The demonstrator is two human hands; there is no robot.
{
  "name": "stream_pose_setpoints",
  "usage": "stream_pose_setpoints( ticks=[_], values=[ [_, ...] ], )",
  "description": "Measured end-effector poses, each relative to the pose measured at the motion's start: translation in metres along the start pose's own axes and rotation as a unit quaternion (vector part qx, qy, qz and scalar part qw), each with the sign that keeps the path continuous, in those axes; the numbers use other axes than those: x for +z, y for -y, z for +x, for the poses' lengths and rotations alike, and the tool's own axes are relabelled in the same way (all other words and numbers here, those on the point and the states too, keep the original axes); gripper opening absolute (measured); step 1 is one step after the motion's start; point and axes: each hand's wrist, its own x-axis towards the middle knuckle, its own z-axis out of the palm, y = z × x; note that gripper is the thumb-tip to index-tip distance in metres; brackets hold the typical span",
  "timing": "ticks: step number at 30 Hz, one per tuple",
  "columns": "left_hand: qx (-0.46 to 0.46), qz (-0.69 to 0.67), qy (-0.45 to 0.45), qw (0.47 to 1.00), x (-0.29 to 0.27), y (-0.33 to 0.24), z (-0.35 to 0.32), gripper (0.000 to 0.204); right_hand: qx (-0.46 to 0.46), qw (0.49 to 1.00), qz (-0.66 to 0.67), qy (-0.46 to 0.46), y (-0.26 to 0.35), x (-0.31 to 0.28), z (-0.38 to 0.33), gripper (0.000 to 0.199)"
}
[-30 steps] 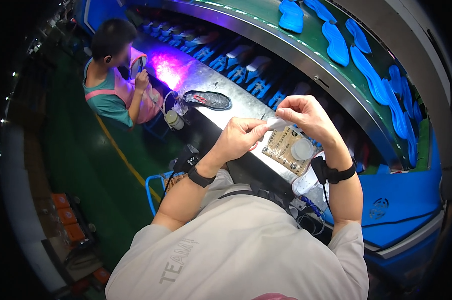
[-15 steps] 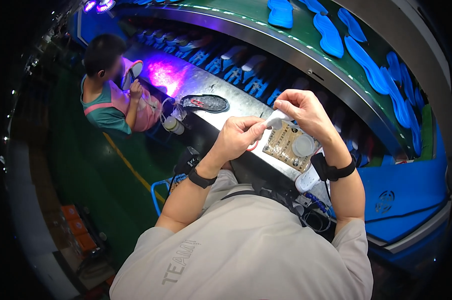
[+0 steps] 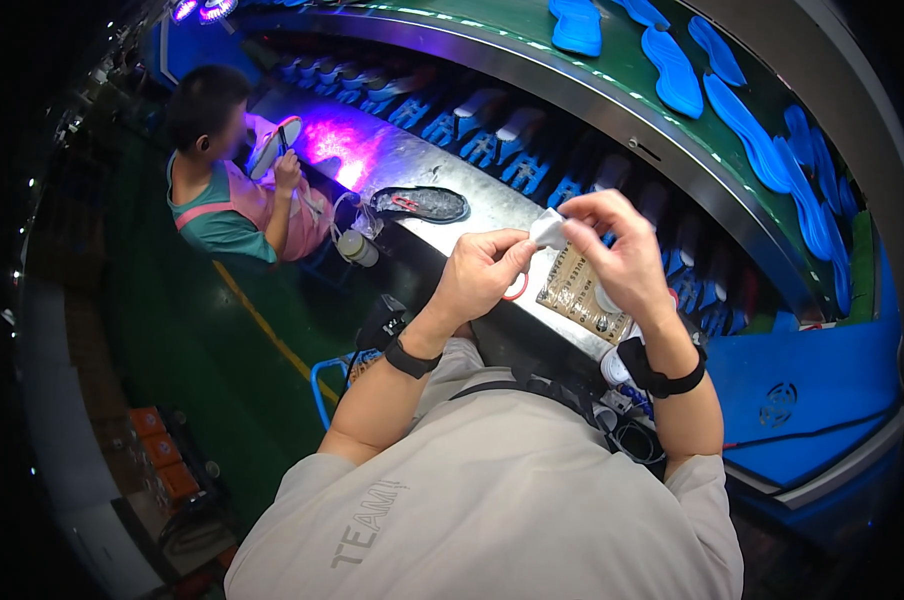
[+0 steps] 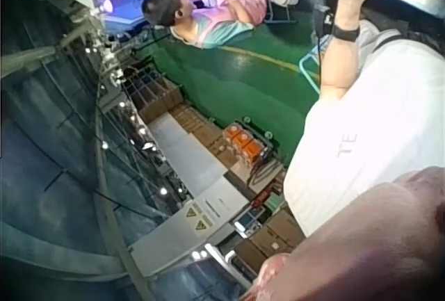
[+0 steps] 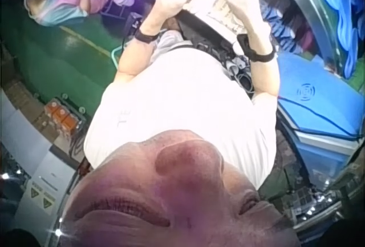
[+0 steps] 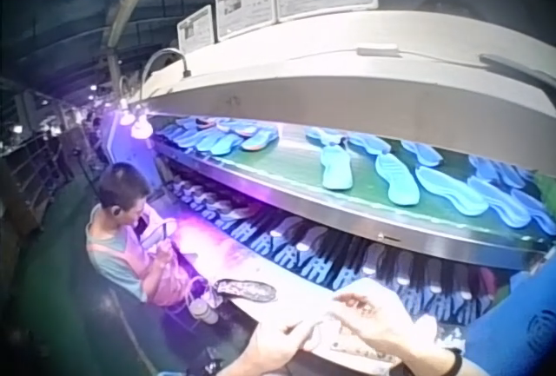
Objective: Applying glue to shoe soles and preparing components at an industrial workbench.
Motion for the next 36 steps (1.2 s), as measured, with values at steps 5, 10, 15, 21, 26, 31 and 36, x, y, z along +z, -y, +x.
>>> stream_pose_setpoints(
  ticks=[5, 10, 15, 21, 26, 31, 36],
  values=[
    [-0.033, -0.056, 0.014, 0.998, 0.003, 0.002, -0.005, 0.022, 0.173, 0.969, 0.174, 0.028, -0.014, 0.028, -0.013, 0.024],
    [-0.103, -0.096, -0.016, 0.990, 0.027, 0.000, -0.024, 0.027, 0.216, 0.929, 0.299, 0.022, -0.024, 0.032, -0.024, 0.025],
    [-0.129, -0.085, 0.016, 0.988, 0.036, 0.001, -0.060, 0.037, 0.276, 0.887, 0.360, 0.088, -0.030, 0.025, -0.052, 0.024],
    [0.008, 0.024, -0.075, 0.997, 0.019, -0.001, -0.037, 0.034, 0.296, 0.882, 0.358, 0.077, -0.025, 0.027, -0.069, 0.030],
    [-0.056, -0.074, 0.006, 0.996, 0.023, -0.010, -0.024, 0.024, 0.276, 0.888, 0.358, 0.087, -0.017, 0.023, -0.068, 0.033],
    [-0.093, -0.111, -0.033, 0.989, 0.029, -0.006, -0.028, 0.020, 0.270, 0.925, 0.252, 0.085, -0.017, 0.022, -0.068, 0.029],
    [-0.091, -0.106, -0.030, 0.990, 0.028, -0.004, -0.026, 0.020, 0.179, 0.945, 0.273, -0.012, -0.018, 0.028, -0.066, 0.025]
  ],
)
